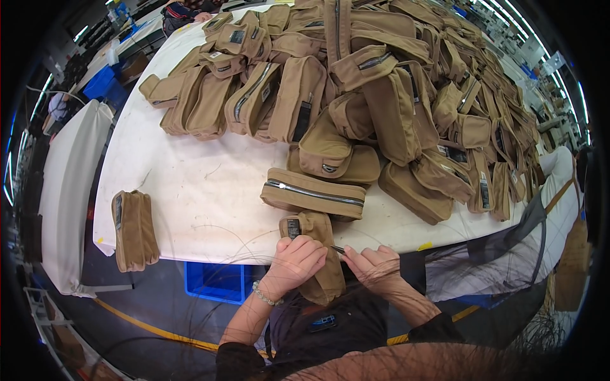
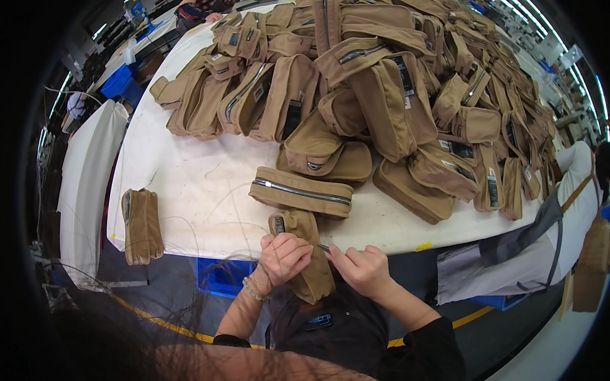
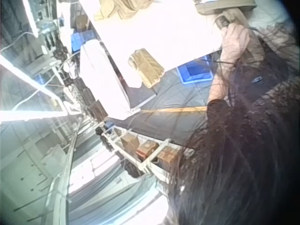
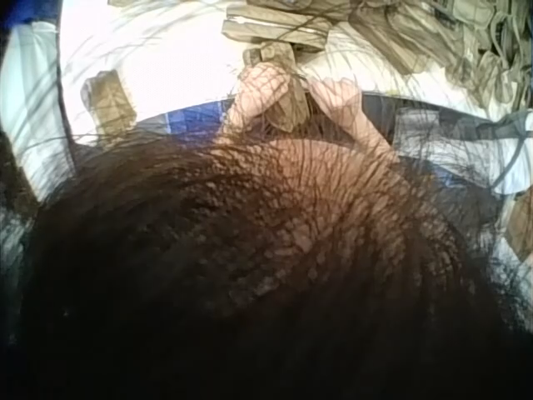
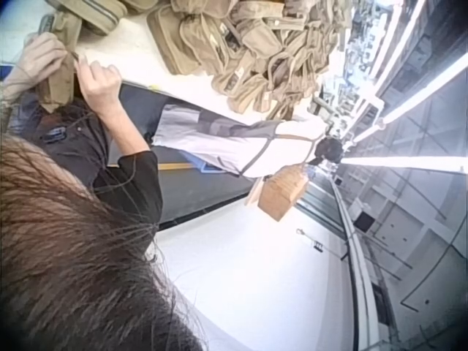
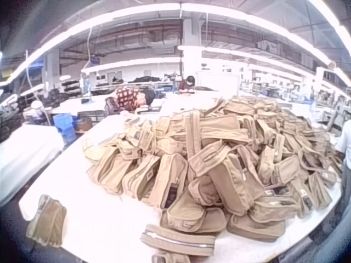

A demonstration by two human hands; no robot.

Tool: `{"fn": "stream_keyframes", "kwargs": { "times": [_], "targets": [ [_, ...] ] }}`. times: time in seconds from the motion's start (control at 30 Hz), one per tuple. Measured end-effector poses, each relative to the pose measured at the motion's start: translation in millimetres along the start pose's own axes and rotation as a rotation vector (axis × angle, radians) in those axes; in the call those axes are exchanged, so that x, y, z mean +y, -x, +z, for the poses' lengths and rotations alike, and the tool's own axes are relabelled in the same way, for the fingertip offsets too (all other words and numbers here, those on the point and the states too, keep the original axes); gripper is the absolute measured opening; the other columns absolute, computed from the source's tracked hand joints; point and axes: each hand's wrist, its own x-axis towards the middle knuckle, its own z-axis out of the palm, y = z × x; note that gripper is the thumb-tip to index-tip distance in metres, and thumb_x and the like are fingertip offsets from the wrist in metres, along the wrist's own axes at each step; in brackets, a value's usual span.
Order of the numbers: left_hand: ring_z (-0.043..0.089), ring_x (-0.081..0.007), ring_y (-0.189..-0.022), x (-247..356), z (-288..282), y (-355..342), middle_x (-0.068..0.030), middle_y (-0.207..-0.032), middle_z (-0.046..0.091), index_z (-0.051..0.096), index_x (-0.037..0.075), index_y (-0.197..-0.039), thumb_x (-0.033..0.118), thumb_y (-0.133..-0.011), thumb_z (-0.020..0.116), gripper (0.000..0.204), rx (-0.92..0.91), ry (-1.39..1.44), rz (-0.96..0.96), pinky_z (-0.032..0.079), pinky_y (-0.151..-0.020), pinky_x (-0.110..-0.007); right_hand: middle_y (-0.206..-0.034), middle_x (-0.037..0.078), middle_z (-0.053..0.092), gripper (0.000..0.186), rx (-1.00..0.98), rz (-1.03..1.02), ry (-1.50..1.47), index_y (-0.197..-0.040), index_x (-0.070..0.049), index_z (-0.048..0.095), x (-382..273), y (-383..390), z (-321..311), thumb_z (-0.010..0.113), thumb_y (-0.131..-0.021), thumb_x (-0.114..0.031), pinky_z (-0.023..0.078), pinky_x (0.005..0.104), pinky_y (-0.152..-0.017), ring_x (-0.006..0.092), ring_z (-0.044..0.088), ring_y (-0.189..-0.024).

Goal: Inspecting and trimming loose threads from finished tan bags.

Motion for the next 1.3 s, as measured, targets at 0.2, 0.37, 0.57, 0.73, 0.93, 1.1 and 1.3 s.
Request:
{"fn": "stream_keyframes", "kwargs": {
  "times": [0.2,0.37,0.57,0.73,0.93,1.1,1.3],
  "targets": [
    [0.057,-0.0116,-0.087,-0.8,-0.4,1.1,0.0037,-0.092,0.062,0.066,0.011,-0.091,0.015,-0.072,0.072,0.021,-0.014,0.001,0.002,0.035,-0.074,-0.030,-0.056,-0.002,0.043,0.025,-0.015,0.036,-0.035,-0.094,-0.006,0.069,-0.6,-2.3,-1.2,0.077,-0.073,-0.017,0.032,0.0274,-0.044,0.0135,0.043,-0.041],
    [0.060,-0.0144,-0.084,-0.5,1.3,0.9,0.0046,-0.092,0.063,0.065,0.015,-0.087,0.014,-0.067,0.075,0.023,0.007,-0.003,-0.005,0.036,-0.070,-0.033,-0.056,-0.002,0.042,0.026,0.021,0.011,-0.045,-0.094,-0.004,0.069,0.8,1.2,2.2,0.077,-0.072,-0.014,0.032,0.0274,-0.043,0.0145,0.041,-0.042],
    [0.060,-0.0146,-0.085,-0.5,-2.0,1.2,0.0045,-0.092,0.063,0.065,0.015,-0.088,0.014,-0.066,0.075,0.024,-0.003,-0.001,-0.013,0.036,-0.071,-0.033,-0.057,-0.002,0.044,0.032,0.028,0.087,-0.072,-0.101,-0.011,0.067,3.3,8.7,1.3,0.078,-0.072,-0.017,0.033,0.0306,-0.044,0.0171,0.042,-0.043],
    [0.059,-0.0144,-0.085,-1.9,-0.1,2.8,0.0048,-0.092,0.063,0.065,0.015,-0.088,0.014,-0.066,0.075,0.023,0.014,0.003,-0.009,0.036,-0.071,-0.033,-0.057,-0.002,0.044,0.031,0.029,0.058,-0.075,-0.099,-0.007,0.068,1.5,1.1,-4.2,0.079,-0.071,-0.016,0.032,0.0292,-0.043,0.0158,0.040,-0.043],
    [0.059,-0.0136,-0.083,-1.6,0.7,3.0,0.0058,-0.091,0.062,0.064,0.016,-0.087,0.014,-0.066,0.074,0.024,0.013,-0.028,-0.004,0.035,-0.070,-0.033,-0.057,-0.002,0.043,0.030,0.018,0.014,-0.077,-0.098,-0.004,0.069,0.8,-1.6,-2.1,0.078,-0.071,-0.015,0.030,0.0271,-0.043,0.0137,0.041,-0.042],
    [0.058,-0.0132,-0.084,-1.8,1.1,4.1,0.0064,-0.092,0.062,0.064,0.017,-0.088,0.015,-0.066,0.074,0.024,0.015,-0.025,-0.004,0.035,-0.070,-0.033,-0.057,-0.002,0.043,0.030,0.004,0.008,-0.067,-0.097,-0.004,0.069,0.0,-3.0,-3.1,0.078,-0.071,-0.015,0.029,0.0272,-0.043,0.0136,0.041,-0.042],
    [0.058,-0.0134,-0.085,-2.4,1.6,4.2,0.0066,-0.092,0.062,0.064,0.017,-0.089,0.015,-0.066,0.074,0.025,0.007,-0.019,-0.004,0.035,-0.071,-0.034,-0.056,-0.002,0.042,0.027,0.015,-0.022,-0.034,-0.095,-0.004,0.069,0.9,0.6,1.5,0.078,-0.072,-0.015,0.029,0.0275,-0.043,0.0138,0.040,-0.040]
  ]
}}
